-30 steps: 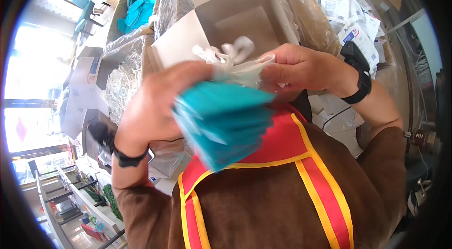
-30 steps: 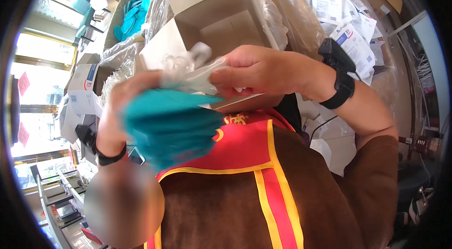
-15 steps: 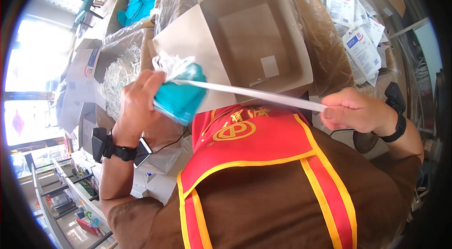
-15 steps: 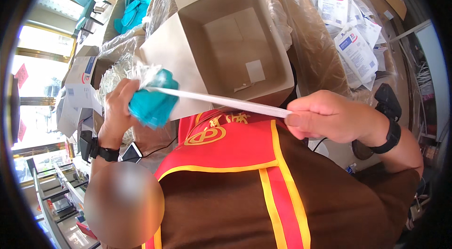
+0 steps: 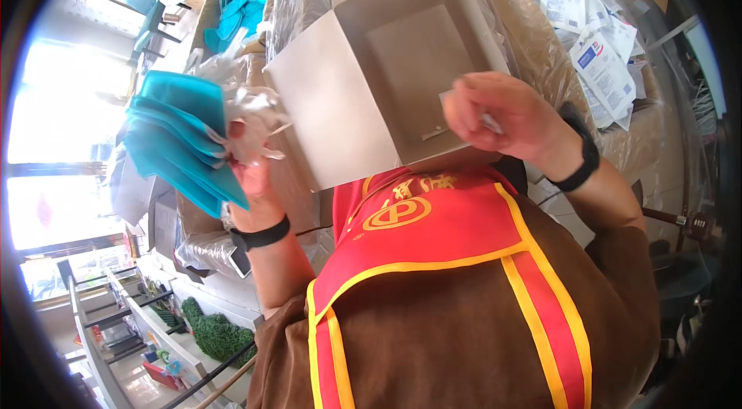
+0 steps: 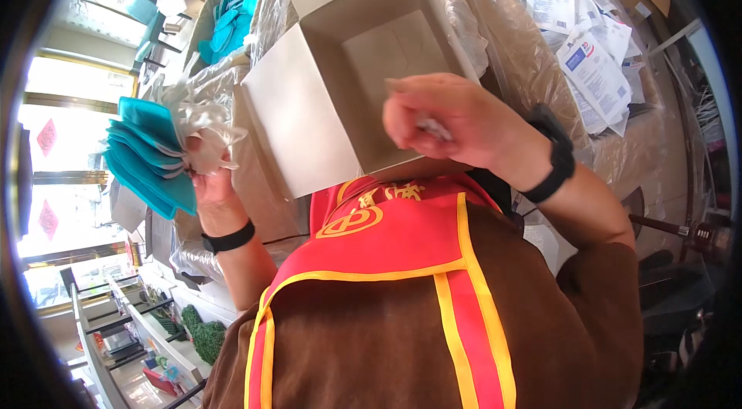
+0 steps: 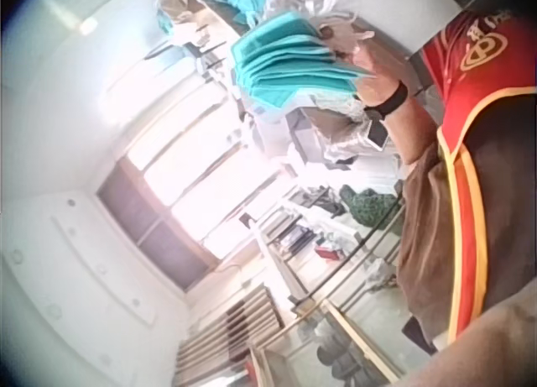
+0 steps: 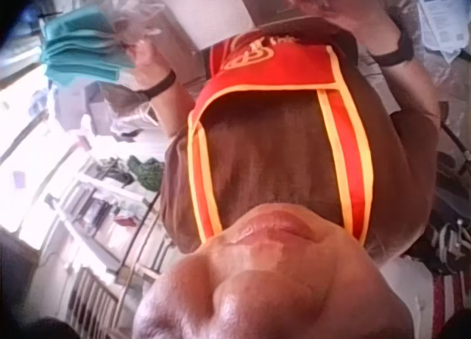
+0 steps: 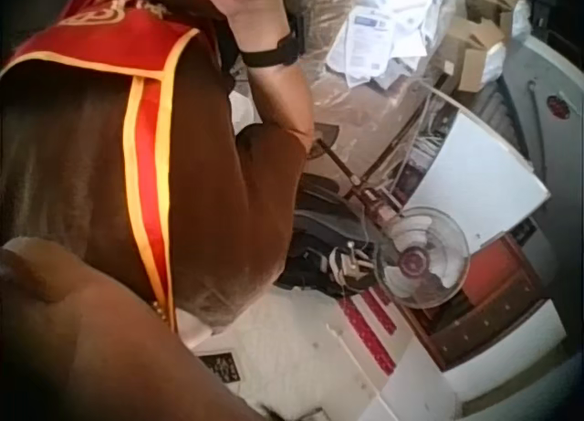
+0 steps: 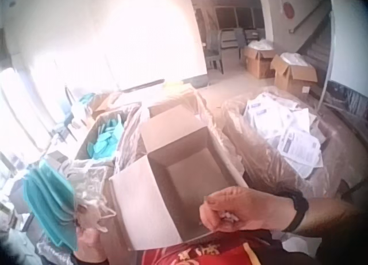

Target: Packing hygiene face masks into individual or larger boxes.

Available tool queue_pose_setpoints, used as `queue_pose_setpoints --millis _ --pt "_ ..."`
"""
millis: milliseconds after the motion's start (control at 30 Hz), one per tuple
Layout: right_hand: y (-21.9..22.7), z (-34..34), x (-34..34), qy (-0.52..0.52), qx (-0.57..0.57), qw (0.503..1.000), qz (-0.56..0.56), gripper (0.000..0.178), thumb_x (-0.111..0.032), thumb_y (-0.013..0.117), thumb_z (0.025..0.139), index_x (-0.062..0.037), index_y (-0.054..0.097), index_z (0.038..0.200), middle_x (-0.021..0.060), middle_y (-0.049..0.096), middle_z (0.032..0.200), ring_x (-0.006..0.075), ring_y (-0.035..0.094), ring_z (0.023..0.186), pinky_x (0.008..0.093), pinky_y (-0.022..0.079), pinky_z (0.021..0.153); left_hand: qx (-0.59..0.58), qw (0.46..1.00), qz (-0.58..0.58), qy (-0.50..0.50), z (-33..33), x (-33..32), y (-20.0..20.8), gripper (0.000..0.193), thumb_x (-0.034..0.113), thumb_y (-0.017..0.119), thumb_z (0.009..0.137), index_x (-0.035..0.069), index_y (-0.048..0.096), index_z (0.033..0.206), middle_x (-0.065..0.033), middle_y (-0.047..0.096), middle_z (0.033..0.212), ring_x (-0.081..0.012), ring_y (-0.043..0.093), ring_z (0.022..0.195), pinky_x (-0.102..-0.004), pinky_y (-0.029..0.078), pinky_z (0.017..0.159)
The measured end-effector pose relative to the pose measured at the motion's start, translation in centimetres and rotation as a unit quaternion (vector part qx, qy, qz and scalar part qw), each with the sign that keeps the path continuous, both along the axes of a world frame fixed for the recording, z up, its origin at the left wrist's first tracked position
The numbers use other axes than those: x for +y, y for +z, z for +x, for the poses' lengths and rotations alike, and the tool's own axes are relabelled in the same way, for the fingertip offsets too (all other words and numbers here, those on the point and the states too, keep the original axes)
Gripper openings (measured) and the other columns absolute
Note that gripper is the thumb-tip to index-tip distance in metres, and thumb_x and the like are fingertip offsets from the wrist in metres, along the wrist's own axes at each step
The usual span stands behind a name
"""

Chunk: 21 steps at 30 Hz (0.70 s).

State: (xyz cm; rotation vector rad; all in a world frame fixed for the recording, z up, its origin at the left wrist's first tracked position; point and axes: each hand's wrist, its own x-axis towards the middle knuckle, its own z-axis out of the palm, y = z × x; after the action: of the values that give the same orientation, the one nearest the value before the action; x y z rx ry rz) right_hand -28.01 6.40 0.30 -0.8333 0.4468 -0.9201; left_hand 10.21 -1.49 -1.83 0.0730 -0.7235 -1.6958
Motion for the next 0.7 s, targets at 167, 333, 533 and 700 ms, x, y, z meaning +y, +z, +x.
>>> queue_pose_setpoints --millis 167,333,533,700 --pt "1.2 3.1 -2.5 0.019 0.073 0.997 0.011 0.029 -0.031 0.055 0.097 -0.0022 0.06 0.093 -0.001 0.048 0.064 0.002 0.034 0.047 0.0169 0.024 0.039 0.051 0.996 0.075 -0.018 -4.0 1.7 -0.5 0.029 0.013 0.064 0.079 0.005 0.062 0.107 -0.0111 0.066 0.105 -0.0259 0.06 0.105 -0.0374 0.05 0.088" --pt "1.4 5.6 -2.6 0.043 0.128 0.99 -0.032 0.027 -0.027 0.056 0.096 -0.0018 0.061 0.103 -0.0033 0.046 0.063 0.0022 0.036 0.051 0.0187 0.025 0.044 0.044 0.99 -0.034 -0.132 -6.5 1.3 -0.8 0.032 0.014 0.064 0.081 0.003 0.061 0.111 -0.0113 0.064 0.11 -0.0266 0.058 0.107 -0.041 0.052 0.088" --pt "2.0 8.6 -2.1 0.047 0.191 0.969 -0.149 0.02 -0.023 0.055 0.097 -0.0035 0.061 0.098 -0.0056 0.041 0.061 0.0039 0.037 0.053 0.0218 0.03 0.047 -0.029 0.993 0.105 0.045 -9.4 2.3 -0.2 0.03 0.026 0.059 0.092 0.004 0.059 0.112 -0.0127 0.065 0.105 -0.029 0.063 0.091 -0.0453 0.055 0.084" --pt "2.0 7.5 -2.5 0.056 0.234 0.957 -0.16 0.023 -0.023 0.054 0.098 -0.0017 0.06 0.095 -0.0057 0.04 0.06 0.0035 0.037 0.052 0.0225 0.029 0.047 0.043 0.986 0.161 0.012 -9.6 2.5 0.4 0.026 0.028 0.056 0.094 0.005 0.059 0.106 -0.0115 0.065 0.101 -0.0288 0.063 0.088 -0.0428 0.054 0.081"
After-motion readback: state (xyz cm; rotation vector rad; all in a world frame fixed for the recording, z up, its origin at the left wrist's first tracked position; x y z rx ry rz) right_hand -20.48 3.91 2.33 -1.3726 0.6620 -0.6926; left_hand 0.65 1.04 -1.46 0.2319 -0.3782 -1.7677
